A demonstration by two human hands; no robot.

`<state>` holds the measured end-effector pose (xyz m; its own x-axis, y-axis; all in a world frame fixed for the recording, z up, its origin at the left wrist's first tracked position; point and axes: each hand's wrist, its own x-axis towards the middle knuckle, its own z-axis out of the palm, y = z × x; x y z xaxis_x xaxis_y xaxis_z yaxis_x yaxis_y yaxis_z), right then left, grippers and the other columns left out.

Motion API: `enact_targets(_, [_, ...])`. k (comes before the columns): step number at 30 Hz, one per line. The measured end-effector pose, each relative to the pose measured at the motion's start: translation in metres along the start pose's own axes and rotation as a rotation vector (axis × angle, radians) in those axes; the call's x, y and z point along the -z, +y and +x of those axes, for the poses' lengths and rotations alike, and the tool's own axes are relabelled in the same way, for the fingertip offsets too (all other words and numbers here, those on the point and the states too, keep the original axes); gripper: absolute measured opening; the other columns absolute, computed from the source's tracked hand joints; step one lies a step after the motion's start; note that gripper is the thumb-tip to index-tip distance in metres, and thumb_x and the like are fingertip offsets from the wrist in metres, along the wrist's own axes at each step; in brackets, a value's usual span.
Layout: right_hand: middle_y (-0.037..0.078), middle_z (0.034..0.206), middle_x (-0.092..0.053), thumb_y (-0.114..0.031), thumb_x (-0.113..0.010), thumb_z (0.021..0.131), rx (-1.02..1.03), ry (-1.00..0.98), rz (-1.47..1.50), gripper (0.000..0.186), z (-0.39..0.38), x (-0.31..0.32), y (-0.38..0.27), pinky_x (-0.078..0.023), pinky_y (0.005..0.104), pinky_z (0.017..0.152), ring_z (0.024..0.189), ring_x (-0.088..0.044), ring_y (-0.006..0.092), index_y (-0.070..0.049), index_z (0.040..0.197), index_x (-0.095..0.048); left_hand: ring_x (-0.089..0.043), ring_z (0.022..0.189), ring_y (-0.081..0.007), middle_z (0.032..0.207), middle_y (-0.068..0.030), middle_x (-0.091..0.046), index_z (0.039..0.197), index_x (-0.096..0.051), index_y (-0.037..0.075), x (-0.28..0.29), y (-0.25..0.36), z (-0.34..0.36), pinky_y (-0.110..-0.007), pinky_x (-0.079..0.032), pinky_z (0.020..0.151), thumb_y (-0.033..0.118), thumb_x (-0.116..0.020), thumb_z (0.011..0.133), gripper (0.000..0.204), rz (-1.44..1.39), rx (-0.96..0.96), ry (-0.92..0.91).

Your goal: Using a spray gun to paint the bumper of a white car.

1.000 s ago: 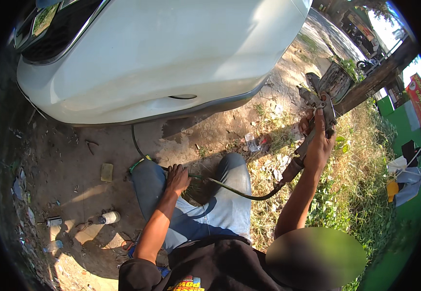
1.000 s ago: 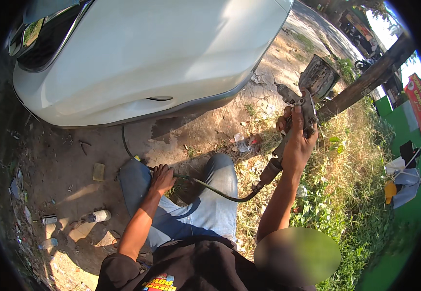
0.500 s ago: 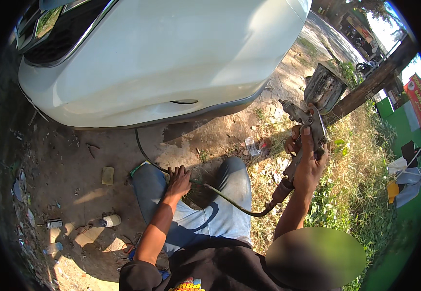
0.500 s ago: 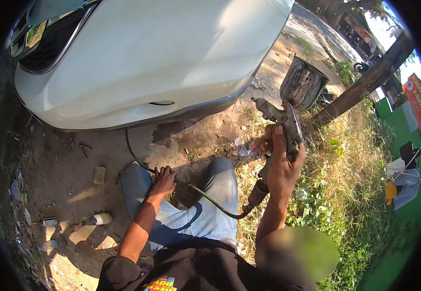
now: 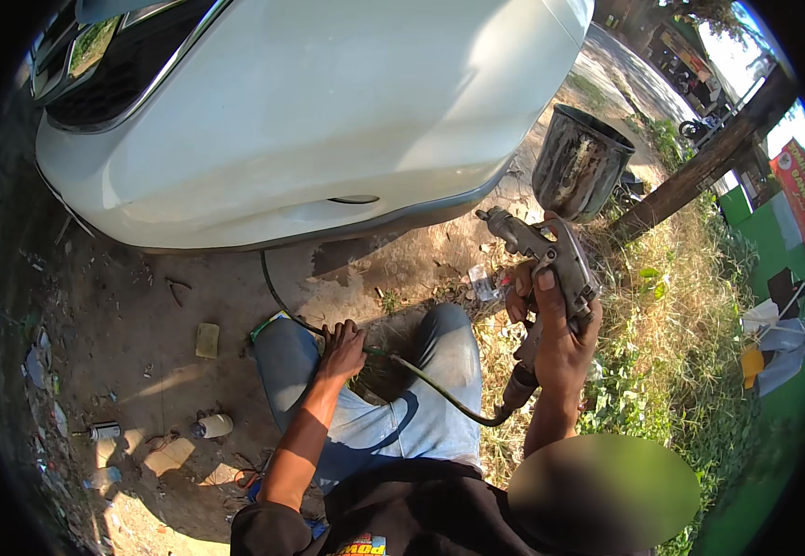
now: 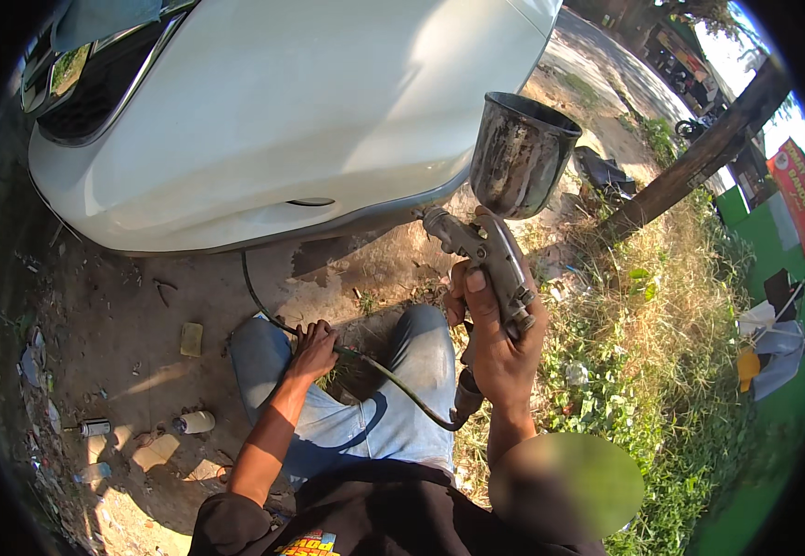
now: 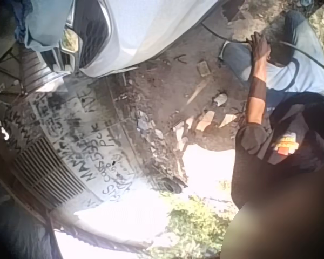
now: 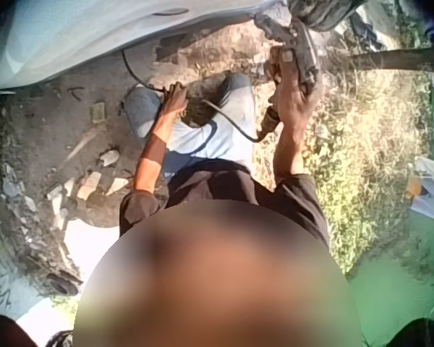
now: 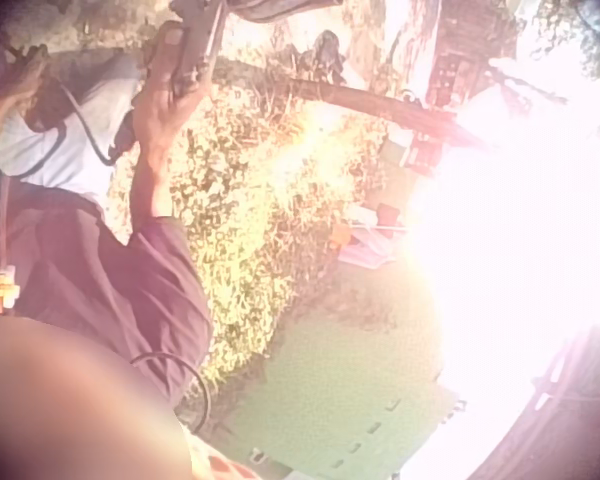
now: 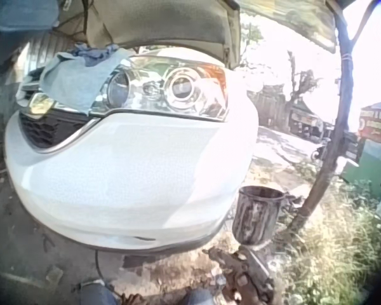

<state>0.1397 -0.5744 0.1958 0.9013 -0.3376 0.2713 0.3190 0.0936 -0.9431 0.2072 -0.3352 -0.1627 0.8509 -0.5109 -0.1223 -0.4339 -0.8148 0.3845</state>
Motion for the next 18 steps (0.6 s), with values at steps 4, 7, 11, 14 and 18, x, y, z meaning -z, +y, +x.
enact_targets(4, [0.004,0.091,-0.061,-0.017,-0.063,0.108,0.028,0.013,-0.029,0.051,0.008,0.004,0.003,-0.046,0.0274,0.066,0.075,-0.054,0.0112,0.003,0.153,-0.049,-0.05,0.124,-0.0366,0.125,-0.0145,-0.052,0.126,-0.065,0.007,0.0,-0.002,0.001,-0.072,-0.029,0.115,0.021,-0.081,0.082,0.048,-0.003,0.0,0.0])
enact_targets(7, [0.003,0.091,-0.061,-0.016,-0.063,0.109,0.049,0.031,0.001,0.049,0.016,0.008,0.005,-0.046,0.0274,0.065,0.074,-0.054,0.0109,0.003,0.152,-0.05,-0.05,0.125,-0.0367,0.126,-0.0151,-0.052,0.127,-0.065,0.008,-0.003,-0.004,0.003,-0.071,-0.03,0.114,0.021,-0.081,0.083,0.049,0.006,0.002,0.003])
enact_targets(11, [0.003,0.09,-0.06,-0.015,-0.061,0.109,0.051,0.048,0.0,0.047,0.021,0.011,0.005,-0.046,0.0276,0.065,0.072,-0.053,0.0109,0.003,0.152,-0.05,-0.051,0.125,-0.0367,0.127,-0.0157,-0.052,0.124,-0.065,0.008,-0.006,-0.007,0.002,-0.07,-0.03,0.114,0.022,-0.082,0.082,0.047,0.012,-0.012,0.033])
enact_targets(14, [0.003,0.089,-0.06,-0.015,-0.061,0.109,0.082,0.076,0.011,0.046,0.024,0.015,0.001,-0.045,0.0276,0.064,0.072,-0.053,0.0107,0.003,0.151,-0.051,-0.05,0.126,-0.0366,0.128,-0.0159,-0.052,0.122,-0.065,0.009,-0.007,-0.005,0.006,-0.069,-0.029,0.114,0.023,-0.083,0.082,0.046,-0.006,-0.016,0.016])
enact_targets(18, [0.004,0.089,-0.062,-0.015,-0.061,0.109,0.105,0.102,0.025,0.042,0.03,0.021,0.001,-0.045,0.0277,0.063,0.072,-0.054,0.011,0.003,0.147,-0.054,-0.05,0.127,-0.0364,0.128,-0.0153,-0.051,0.119,-0.065,0.01,-0.012,-0.011,0.006,-0.068,-0.029,0.114,0.023,-0.083,0.082,0.043,-0.016,-0.019,0.045])
